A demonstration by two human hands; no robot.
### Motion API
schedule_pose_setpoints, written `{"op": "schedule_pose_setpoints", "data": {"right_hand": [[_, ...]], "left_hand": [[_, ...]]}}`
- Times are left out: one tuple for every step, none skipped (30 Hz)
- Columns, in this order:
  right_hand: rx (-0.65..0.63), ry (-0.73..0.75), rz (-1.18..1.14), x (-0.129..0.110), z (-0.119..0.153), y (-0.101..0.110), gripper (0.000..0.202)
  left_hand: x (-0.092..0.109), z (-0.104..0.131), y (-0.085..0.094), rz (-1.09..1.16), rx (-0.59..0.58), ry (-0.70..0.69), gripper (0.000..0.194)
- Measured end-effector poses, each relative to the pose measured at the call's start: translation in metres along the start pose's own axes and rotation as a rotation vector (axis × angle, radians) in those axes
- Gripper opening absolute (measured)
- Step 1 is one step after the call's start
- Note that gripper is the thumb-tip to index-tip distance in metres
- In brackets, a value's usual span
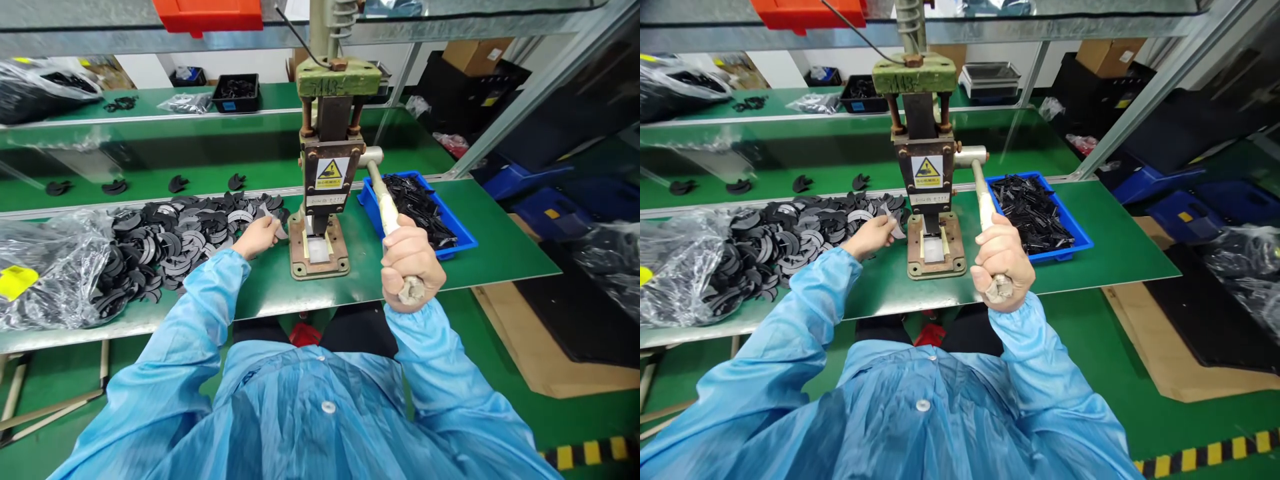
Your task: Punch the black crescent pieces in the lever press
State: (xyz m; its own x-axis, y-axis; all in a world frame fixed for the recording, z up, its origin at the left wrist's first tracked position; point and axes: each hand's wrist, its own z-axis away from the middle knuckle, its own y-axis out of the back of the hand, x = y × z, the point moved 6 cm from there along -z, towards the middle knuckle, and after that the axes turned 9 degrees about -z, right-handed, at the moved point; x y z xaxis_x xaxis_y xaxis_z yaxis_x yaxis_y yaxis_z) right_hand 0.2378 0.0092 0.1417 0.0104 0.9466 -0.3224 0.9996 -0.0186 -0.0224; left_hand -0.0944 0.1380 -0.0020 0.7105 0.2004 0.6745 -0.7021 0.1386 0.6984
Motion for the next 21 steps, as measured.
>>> {"op": "schedule_pose_setpoints", "data": {"right_hand": [[0.004,0.007,-0.001,0.0,0.0,0.0,0.029],[0.012,0.014,0.0,0.0,0.0,-0.001,0.029],[0.017,0.02,0.004,0.0,0.0,-0.001,0.029],[0.019,0.023,0.008,0.0,0.0,-0.001,0.029],[0.02,0.025,0.01,0.001,0.0,-0.001,0.028],[0.022,0.025,0.011,0.001,0.0,-0.001,0.028],[0.024,0.025,0.009,0.001,0.0,-0.001,0.028],[0.025,0.025,0.007,0.001,0.0,-0.001,0.028],[0.024,0.025,0.004,0.001,0.0,-0.001,0.028],[0.025,0.026,0.0,0.001,0.0,-0.001,0.028],[0.024,0.026,-0.004,0.001,0.001,-0.002,0.028],[0.023,0.027,-0.006,0.0,0.001,-0.002,0.028],[0.022,0.028,-0.008,0.0,0.001,-0.002,0.028],[0.023,0.027,-0.009,0.0,0.001,-0.002,0.028],[0.024,0.027,-0.01,0.0,0.0,-0.002,0.028],[0.026,0.026,-0.01,0.0,0.0,-0.002,0.028],[0.027,0.024,-0.011,0.0,0.001,-0.002,0.028],[0.027,0.025,-0.013,0.001,0.001,-0.002,0.028],[0.024,0.028,-0.016,0.001,0.001,-0.001,0.028],[0.024,0.031,-0.018,0.001,0.001,-0.001,0.028],[0.024,0.03,-0.018,0.001,0.002,-0.001,0.028]], "left_hand": [[0.004,0.005,-0.002,0.077,-0.034,-0.013,0.03],[0.01,0.011,-0.005,0.147,-0.069,-0.03,0.031],[0.017,0.015,-0.009,0.205,-0.102,-0.049,0.032],[0.024,0.02,-0.013,0.248,-0.131,-0.065,0.032],[0.031,0.023,-0.018,0.279,-0.15,-0.077,0.033],[0.037,0.025,-0.023,0.305,-0.162,-0.083,0.033],[0.042,0.026,-0.028,0.328,-0.169,-0.082,0.033],[0.046,0.026,-0.033,0.348,-0.177,-0.076,0.033],[0.049,0.025,-0.038,0.365,-0.188,-0.064,0.034],[0.051,0.023,-0.042,0.377,-0.2,-0.047,0.034],[0.052,0.022,-0.046,0.385,-0.211,-0.029,0.035],[0.053,0.021,-0.049,0.387,-0.219,-0.014,0.036],[0.054,0.019,-0.05,0.386,-0.22,0.0,0.036],[0.055,0.018,-0.051,0.382,-0.215,0.011,0.036],[0.055,0.017,-0.051,0.375,-0.209,0.02,0.036],[0.056,0.017,-0.05,0.367,-0.205,0.028,0.035],[0.056,0.016,-0.05,0.356,-0.207,0.037,0.034],[0.057,0.016,-0.049,0.342,-0.216,0.046,0.033],[0.057,0.016,-0.049,0.324,-0.231,0.056,0.032],[0.058,0.015,-0.049,0.307,-0.249,0.065,0.031],[0.059,0.014,-0.05,0.292,-0.265,0.073,0.031]]}}
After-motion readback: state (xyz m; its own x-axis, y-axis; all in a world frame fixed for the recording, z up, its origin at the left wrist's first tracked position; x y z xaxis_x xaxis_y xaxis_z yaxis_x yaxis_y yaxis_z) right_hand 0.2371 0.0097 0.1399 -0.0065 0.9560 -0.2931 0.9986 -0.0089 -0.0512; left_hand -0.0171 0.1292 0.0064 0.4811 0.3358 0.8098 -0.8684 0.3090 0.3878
